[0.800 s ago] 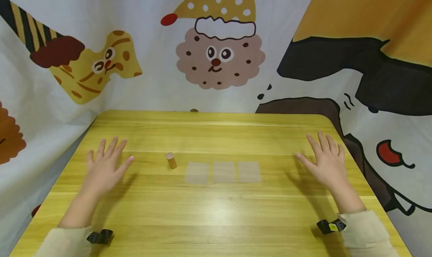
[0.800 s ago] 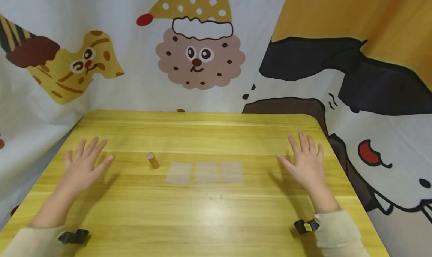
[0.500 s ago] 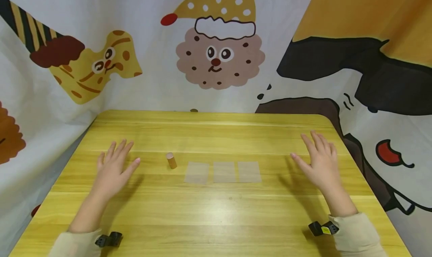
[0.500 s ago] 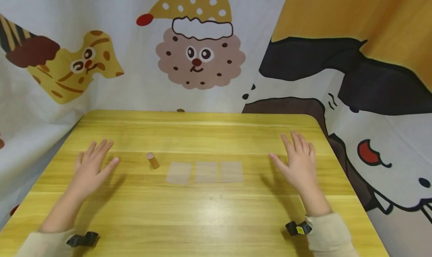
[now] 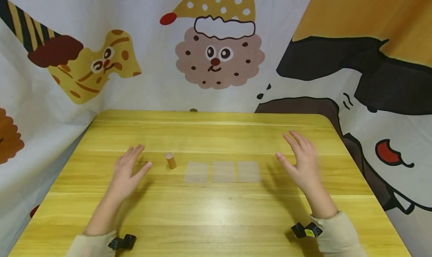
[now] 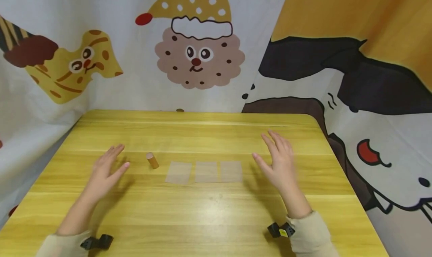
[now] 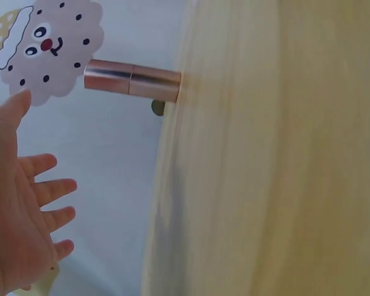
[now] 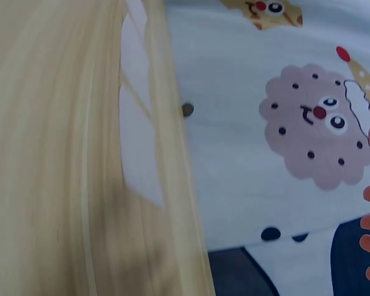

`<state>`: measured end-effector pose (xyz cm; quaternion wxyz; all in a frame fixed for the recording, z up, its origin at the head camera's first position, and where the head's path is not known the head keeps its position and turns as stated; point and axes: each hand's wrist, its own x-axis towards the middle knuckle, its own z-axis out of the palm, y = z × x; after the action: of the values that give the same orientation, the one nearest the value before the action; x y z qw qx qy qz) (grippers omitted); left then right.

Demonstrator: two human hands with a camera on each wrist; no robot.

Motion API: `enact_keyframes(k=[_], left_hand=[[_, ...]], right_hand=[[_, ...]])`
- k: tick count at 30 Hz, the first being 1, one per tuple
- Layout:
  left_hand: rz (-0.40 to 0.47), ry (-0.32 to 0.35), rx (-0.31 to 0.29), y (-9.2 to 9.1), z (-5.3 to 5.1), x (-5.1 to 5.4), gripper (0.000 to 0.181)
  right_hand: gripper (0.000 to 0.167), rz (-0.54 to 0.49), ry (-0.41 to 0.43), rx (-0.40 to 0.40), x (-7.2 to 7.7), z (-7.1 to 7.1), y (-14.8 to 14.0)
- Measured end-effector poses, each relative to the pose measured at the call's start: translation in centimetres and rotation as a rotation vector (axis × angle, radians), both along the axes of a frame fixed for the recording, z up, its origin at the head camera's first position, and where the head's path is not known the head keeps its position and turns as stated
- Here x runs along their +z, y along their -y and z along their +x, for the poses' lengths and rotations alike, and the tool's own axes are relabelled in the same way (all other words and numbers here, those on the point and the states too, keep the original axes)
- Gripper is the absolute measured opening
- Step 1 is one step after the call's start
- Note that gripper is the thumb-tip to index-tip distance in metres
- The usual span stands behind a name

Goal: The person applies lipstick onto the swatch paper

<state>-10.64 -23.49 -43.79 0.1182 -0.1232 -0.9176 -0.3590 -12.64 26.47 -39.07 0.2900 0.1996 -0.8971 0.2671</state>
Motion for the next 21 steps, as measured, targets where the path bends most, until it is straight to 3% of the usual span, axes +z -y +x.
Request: enact_keyframes(k=[4,11,21], left_hand=[[0.101,0.026,-0.015,-0.6,-0.1,-0.3,0.061],[0.243,0.140,-0.011,-1.8,-0.1,-0.7,0.062],[0.372,0.156,-0.008,-2.9,-0.6,-2.7,0.060]], right_hand=[[0.067,-0.068,-0.016,0.059,0.0,-0.2,1.5],[0.061,-0.179,-0.071,0.188,-0.2,-0.5,4.7],[0.058,-0.267,-0.042,0.323,-0.4,-0.4,9.1]])
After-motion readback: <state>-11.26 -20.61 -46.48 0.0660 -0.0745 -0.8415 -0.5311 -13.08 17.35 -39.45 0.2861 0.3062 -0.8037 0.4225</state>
